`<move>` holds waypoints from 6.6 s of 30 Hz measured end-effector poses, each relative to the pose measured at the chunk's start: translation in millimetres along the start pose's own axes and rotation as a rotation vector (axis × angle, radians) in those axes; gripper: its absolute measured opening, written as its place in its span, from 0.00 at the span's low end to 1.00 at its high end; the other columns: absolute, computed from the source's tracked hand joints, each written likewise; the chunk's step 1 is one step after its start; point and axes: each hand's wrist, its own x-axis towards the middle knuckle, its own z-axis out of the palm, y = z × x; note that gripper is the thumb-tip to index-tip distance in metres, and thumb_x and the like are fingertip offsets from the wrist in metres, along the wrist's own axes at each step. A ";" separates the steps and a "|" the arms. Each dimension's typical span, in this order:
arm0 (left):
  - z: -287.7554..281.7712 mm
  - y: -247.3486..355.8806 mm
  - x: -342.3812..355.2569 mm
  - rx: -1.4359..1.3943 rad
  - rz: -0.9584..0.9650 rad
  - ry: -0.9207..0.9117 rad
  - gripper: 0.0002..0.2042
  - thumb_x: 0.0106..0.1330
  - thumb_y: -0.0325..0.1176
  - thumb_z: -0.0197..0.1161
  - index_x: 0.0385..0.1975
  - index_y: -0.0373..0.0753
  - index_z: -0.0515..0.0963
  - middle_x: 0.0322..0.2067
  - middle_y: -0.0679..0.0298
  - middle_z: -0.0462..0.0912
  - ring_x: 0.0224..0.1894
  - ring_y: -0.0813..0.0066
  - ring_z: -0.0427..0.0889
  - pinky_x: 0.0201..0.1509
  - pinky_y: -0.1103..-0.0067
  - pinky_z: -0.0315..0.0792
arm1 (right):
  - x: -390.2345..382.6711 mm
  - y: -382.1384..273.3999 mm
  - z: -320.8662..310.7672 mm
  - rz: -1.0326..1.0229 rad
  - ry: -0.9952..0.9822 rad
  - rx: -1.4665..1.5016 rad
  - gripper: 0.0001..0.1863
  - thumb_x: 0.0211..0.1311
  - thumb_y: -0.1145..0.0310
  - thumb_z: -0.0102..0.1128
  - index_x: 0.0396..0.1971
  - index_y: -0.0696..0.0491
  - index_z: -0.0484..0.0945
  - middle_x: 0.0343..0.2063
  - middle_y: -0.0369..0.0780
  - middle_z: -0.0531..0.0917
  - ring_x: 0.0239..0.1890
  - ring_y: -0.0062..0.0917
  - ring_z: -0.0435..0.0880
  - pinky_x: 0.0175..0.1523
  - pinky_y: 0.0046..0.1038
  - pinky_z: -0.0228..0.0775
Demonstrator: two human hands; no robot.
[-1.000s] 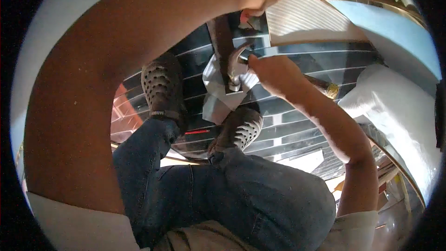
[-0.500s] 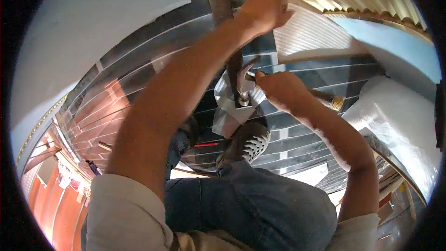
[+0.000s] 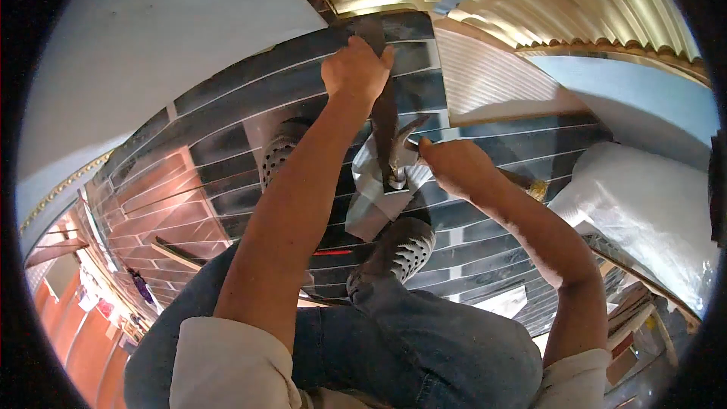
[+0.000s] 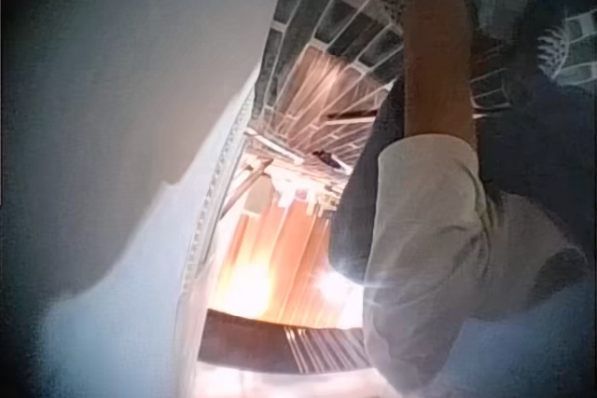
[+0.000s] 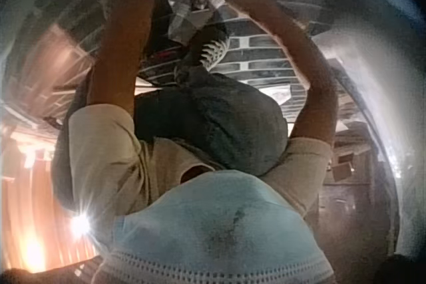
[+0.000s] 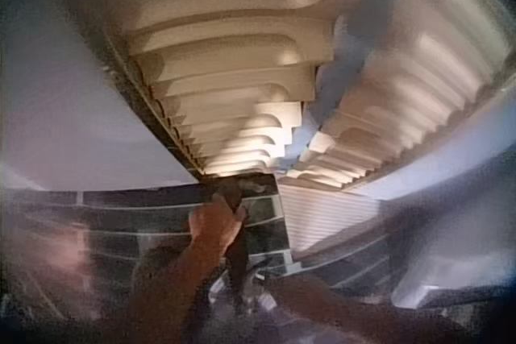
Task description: The person uses a hammer to secure a dark flexible strip onto a floor surface marked with conductive lines, then lifts and holds a separate long strip.
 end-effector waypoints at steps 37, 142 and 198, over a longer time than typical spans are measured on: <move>-29.6 -69.9 -8.7 -0.036 0.040 -0.008 0.32 0.58 0.68 0.61 0.41 0.41 0.85 0.41 0.54 0.88 0.46 0.57 0.87 0.47 0.68 0.81 | 54.4 -49.1 -3.1 0.068 0.134 0.248 0.10 0.63 0.71 0.53 0.43 0.57 0.71 0.27 0.53 0.83 0.31 0.53 0.83 0.37 0.51 0.75; -29.3 -213.8 33.2 -0.036 0.149 -0.097 0.33 0.56 0.63 0.65 0.38 0.31 0.85 0.42 0.43 0.85 0.46 0.51 0.86 0.50 0.65 0.80 | 54.1 -151.8 62.4 0.081 -0.007 1.296 0.20 0.64 0.68 0.62 0.53 0.59 0.76 0.46 0.39 0.84 0.50 0.22 0.81 0.56 0.24 0.71; -7.2 -154.7 -189.9 -0.166 0.365 -0.482 0.25 0.62 0.54 0.64 0.40 0.33 0.74 0.31 0.52 0.86 0.34 0.57 0.87 0.39 0.66 0.81 | 88.8 57.6 2.0 0.536 0.832 0.060 0.25 0.65 0.56 0.59 0.50 0.65 0.76 0.45 0.58 0.81 0.50 0.54 0.78 0.56 0.48 0.70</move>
